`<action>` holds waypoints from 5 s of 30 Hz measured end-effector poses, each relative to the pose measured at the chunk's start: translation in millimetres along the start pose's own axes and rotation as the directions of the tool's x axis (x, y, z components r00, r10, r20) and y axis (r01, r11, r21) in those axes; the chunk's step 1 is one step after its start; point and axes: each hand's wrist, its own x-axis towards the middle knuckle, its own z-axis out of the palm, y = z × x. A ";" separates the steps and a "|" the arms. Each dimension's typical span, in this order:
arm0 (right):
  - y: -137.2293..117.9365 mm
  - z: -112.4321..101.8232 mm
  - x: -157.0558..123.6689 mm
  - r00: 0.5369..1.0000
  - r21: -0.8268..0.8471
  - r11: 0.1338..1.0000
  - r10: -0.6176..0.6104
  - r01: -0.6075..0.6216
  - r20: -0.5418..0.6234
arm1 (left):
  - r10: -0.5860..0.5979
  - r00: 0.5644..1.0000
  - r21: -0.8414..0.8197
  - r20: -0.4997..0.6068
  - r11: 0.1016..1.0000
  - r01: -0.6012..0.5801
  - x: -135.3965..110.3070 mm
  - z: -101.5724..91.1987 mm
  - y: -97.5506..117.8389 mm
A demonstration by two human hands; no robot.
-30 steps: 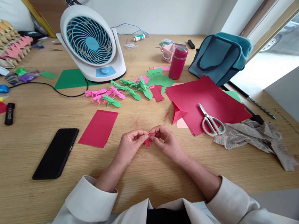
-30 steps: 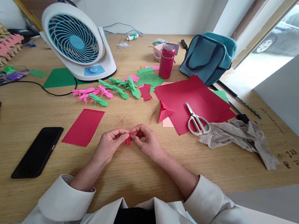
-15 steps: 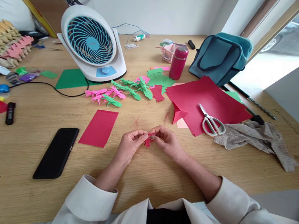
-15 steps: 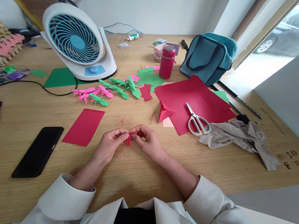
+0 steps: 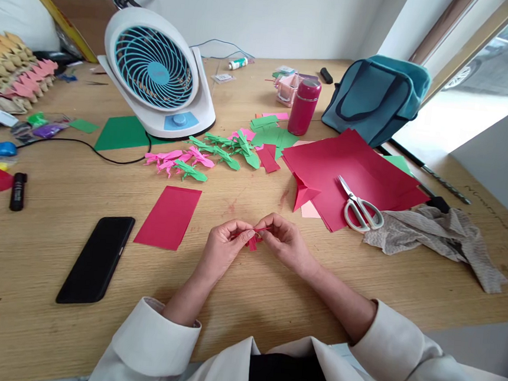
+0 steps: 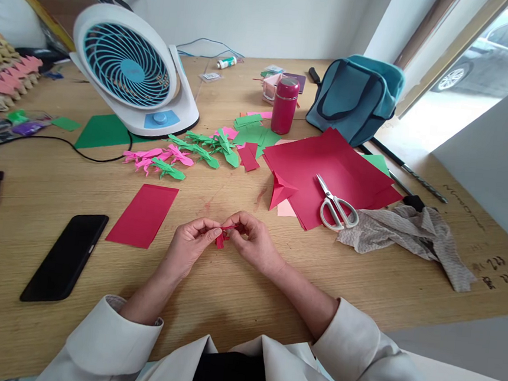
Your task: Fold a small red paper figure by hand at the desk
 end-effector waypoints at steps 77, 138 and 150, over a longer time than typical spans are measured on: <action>-18.7 -31.1 12.9 0.841 0.158 0.873 0.372 -0.461 0.393 | 0.521 0.835 0.394 0.179 0.740 -0.546 -6.3 -2.4 13.2; -14.8 -25.2 7.8 0.916 0.046 0.961 0.243 -0.271 0.318 | 0.263 0.961 0.221 0.090 0.935 -0.277 -6.7 0.4 6.8; -16.9 -25.7 6.8 0.921 -0.003 0.975 0.209 -0.220 0.329 | 0.406 0.908 0.242 0.101 0.875 -0.418 -4.3 0.5 8.4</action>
